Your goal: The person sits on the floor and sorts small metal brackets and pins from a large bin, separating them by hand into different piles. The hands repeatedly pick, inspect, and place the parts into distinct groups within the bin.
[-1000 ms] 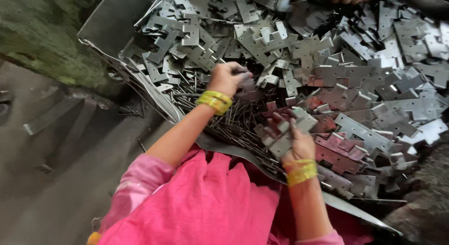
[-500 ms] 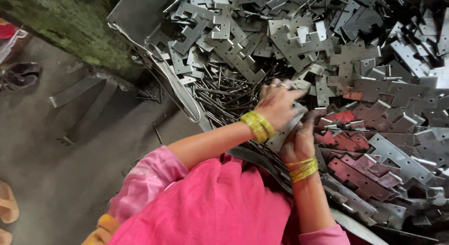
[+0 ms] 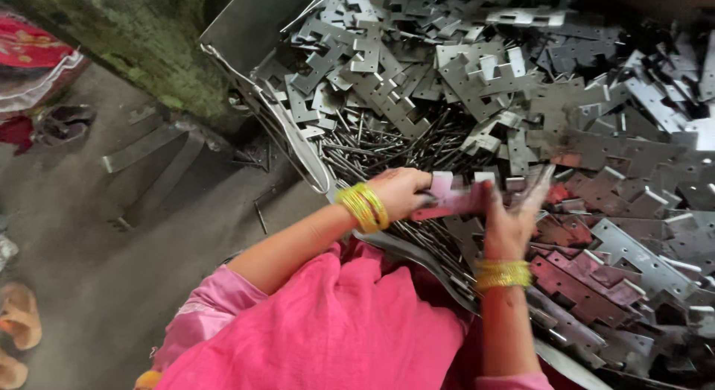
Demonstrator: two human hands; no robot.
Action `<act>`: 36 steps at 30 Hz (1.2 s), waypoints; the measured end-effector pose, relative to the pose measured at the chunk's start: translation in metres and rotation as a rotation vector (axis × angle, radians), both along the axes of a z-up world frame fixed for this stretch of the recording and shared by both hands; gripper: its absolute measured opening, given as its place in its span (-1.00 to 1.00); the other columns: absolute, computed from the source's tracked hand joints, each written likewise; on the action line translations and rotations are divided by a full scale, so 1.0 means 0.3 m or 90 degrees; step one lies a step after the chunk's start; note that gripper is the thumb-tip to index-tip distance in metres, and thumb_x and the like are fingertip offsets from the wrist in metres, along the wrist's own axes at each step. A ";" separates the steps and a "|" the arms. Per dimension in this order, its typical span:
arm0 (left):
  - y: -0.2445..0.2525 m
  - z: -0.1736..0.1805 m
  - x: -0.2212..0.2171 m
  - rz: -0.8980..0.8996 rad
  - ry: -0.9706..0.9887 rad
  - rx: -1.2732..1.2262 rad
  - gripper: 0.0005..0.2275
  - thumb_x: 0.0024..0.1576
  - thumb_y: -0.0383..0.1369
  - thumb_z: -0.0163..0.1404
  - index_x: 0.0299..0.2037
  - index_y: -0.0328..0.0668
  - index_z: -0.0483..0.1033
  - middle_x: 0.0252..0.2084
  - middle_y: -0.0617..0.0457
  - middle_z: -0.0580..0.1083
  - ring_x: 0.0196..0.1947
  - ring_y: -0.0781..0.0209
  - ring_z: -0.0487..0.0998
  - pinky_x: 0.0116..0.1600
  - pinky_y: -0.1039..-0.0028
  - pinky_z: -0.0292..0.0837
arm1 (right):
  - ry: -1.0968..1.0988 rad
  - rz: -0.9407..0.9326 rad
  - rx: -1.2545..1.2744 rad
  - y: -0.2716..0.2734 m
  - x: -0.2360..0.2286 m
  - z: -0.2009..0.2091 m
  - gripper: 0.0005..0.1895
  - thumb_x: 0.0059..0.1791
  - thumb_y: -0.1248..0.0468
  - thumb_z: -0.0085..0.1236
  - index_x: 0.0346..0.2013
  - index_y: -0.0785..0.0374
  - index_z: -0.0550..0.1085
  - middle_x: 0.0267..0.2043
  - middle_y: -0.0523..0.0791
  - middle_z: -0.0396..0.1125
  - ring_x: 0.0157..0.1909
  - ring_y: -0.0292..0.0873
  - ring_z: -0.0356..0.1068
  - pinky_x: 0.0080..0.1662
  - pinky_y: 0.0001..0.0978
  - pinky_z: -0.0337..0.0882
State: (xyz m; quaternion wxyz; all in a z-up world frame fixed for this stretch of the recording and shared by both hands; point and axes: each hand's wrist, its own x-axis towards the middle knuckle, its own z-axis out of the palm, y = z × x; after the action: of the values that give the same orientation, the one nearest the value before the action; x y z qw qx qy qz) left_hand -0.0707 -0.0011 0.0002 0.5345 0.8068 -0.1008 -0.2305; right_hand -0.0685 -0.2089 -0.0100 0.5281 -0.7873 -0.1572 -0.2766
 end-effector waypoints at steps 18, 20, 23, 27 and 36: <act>0.110 -0.413 0.543 0.146 -0.534 0.649 -0.88 0.10 -0.33 0.10 -0.28 -0.18 0.57 -0.20 -0.14 0.52 -0.12 -0.15 0.56 -0.09 0.09 0.47 | 0.556 0.055 0.433 -0.358 -0.375 0.055 -0.55 -0.21 0.57 0.29 -0.03 0.36 0.53 -0.21 -0.15 0.47 -0.19 -0.29 0.43 -0.08 -0.46 0.46; 0.146 -0.434 0.539 0.175 -0.526 0.681 -0.78 -0.04 -0.25 0.17 -0.28 -0.18 0.58 -0.21 -0.13 0.54 -0.14 -0.14 0.56 -0.09 0.11 0.47 | 0.526 0.009 0.475 -0.403 -0.419 0.071 -0.54 -0.20 0.58 0.28 0.00 0.37 0.53 -0.19 -0.13 0.47 -0.17 -0.28 0.44 -0.06 -0.45 0.47; 0.237 -0.396 0.488 0.139 -0.311 0.776 -0.69 -0.12 -0.10 0.24 -0.29 -0.09 0.65 -0.27 -0.13 0.58 -0.18 -0.12 0.58 -0.10 0.15 0.42 | 0.437 -0.085 0.467 -0.539 -0.489 0.105 -0.54 -0.18 0.59 0.26 0.03 0.41 0.52 -0.16 -0.12 0.45 -0.14 -0.26 0.44 -0.04 -0.43 0.48; 0.254 -0.282 0.422 0.044 -0.153 0.955 -0.55 0.03 0.21 0.16 -0.35 0.00 0.74 -0.31 -0.01 0.61 -0.26 0.01 0.65 -0.09 0.24 0.46 | 0.348 -0.220 0.462 -0.719 -0.600 0.154 -0.49 -0.18 0.63 0.22 0.07 0.44 0.50 -0.08 -0.09 0.46 -0.10 -0.26 0.43 -0.01 -0.44 0.47; 0.231 -0.043 0.172 0.334 -0.286 0.354 -0.59 0.02 -0.30 0.32 0.11 -0.08 0.60 -0.23 -0.11 0.61 -0.30 0.08 0.60 -0.20 0.28 0.45 | 0.251 -0.394 0.366 -1.013 -0.644 0.141 -0.52 -0.14 0.63 0.24 0.09 0.49 0.49 -0.11 -0.05 0.49 -0.17 -0.25 0.48 -0.05 -0.42 0.52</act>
State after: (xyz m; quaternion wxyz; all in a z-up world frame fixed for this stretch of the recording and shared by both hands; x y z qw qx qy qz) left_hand -0.0192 0.0681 -0.0126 0.3027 0.9482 0.0597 0.0759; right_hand -0.2618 -0.5129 0.0324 0.6374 -0.6564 0.2717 -0.2985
